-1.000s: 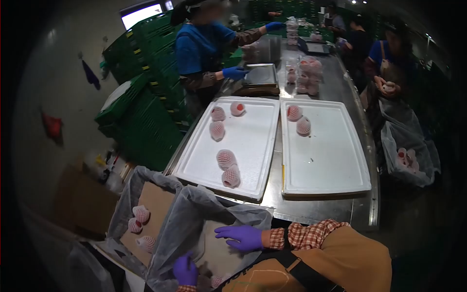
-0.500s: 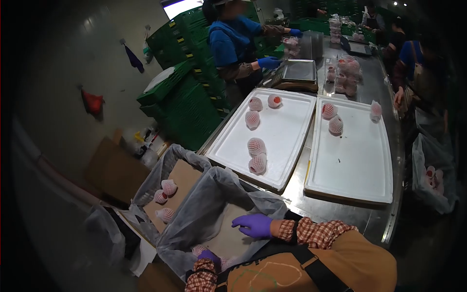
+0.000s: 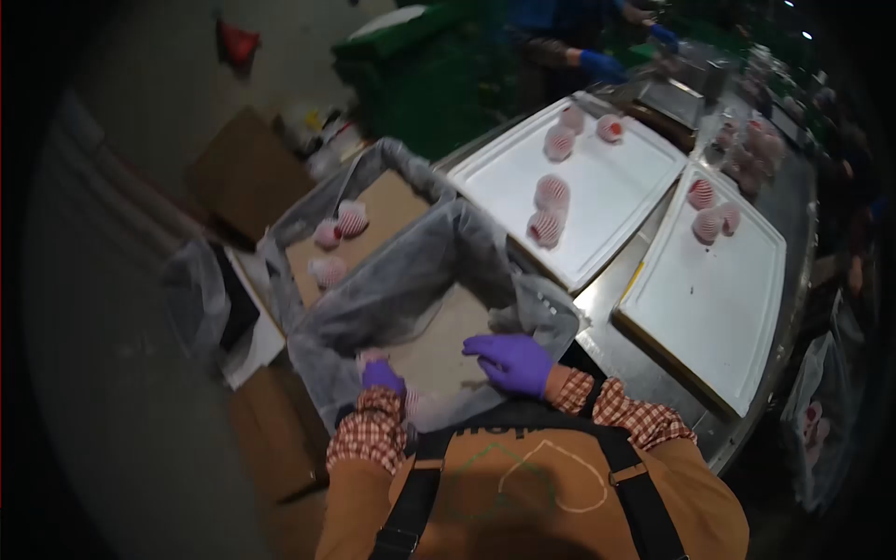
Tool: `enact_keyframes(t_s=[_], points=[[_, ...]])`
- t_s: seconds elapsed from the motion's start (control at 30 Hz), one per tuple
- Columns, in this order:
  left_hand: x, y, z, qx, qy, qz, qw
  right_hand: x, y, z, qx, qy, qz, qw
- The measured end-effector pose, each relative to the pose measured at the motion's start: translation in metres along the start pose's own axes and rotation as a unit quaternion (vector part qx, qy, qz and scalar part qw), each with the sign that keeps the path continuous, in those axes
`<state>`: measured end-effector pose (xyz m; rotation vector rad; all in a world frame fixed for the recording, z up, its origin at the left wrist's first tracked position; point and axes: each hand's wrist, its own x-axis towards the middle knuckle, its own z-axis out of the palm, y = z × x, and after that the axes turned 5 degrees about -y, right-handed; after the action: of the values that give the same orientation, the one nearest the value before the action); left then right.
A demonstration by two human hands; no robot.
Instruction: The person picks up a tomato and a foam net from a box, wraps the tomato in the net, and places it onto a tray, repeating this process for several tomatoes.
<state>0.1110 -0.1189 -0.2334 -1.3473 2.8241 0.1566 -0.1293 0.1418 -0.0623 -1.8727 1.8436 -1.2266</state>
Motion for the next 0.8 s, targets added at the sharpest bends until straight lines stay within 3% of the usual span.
enact_keyframes(t_s=[0.03,0.07,0.1,0.13,0.17,0.2,0.23,0.3,0.37,0.4,0.47,0.5,0.6,0.8], points=[[0.03,-0.027,0.061,0.049,-0.16,0.005,0.986,-0.002,-0.005,-0.001,0.015,0.006,-0.024,1.0],[0.027,-0.017,0.067,0.025,-0.069,0.12,0.99,-0.003,-0.006,-0.001,-0.007,-0.001,-0.018,1.0],[0.014,0.041,0.004,-0.307,-0.191,-0.026,0.932,-0.002,-0.009,-0.005,-0.034,-0.029,-0.018,0.999],[-0.001,0.084,-0.048,-0.292,-0.132,0.082,0.944,-0.001,-0.009,-0.004,0.005,-0.011,-0.026,1.0],[-0.016,0.065,-0.021,-0.293,-0.195,0.039,0.935,-0.009,-0.018,0.007,0.004,-0.044,-0.012,0.999],[-0.001,0.106,-0.055,-0.19,-0.046,0.193,0.961,0.003,-0.014,-0.007,0.008,-0.001,-0.013,1.0],[0.002,0.106,-0.058,-0.215,-0.021,0.184,0.959,0.003,-0.016,-0.006,0.028,-0.001,0.011,1.0],[0.006,0.093,-0.066,-0.216,0.0,0.131,0.967,0.001,-0.018,-0.008,-0.01,-0.019,0.006,1.0],[0.013,0.065,-0.066,-0.194,-0.052,-0.061,0.978,0.003,-0.018,-0.009,-0.012,-0.022,0.006,1.0],[0.018,0.055,-0.06,-0.195,-0.058,-0.064,0.977,0.003,-0.019,-0.008,-0.016,-0.02,0.003,1.0],[0.027,0.041,-0.04,-0.102,-0.075,-0.239,0.963,0.008,-0.021,-0.004,-0.011,-0.022,0.006,1.0],[0.028,0.042,-0.039,-0.105,-0.083,-0.239,0.962,0.01,-0.021,-0.003,-0.007,-0.021,0.005,1.0],[0.04,0.039,-0.037,-0.203,-0.065,-0.355,0.91,0.013,-0.02,-0.005,-0.051,-0.041,0.017,0.998],[0.066,0.027,-0.02,-0.129,-0.139,-0.357,0.915,0.019,-0.024,-0.007,-0.09,-0.071,0.057,0.992]])
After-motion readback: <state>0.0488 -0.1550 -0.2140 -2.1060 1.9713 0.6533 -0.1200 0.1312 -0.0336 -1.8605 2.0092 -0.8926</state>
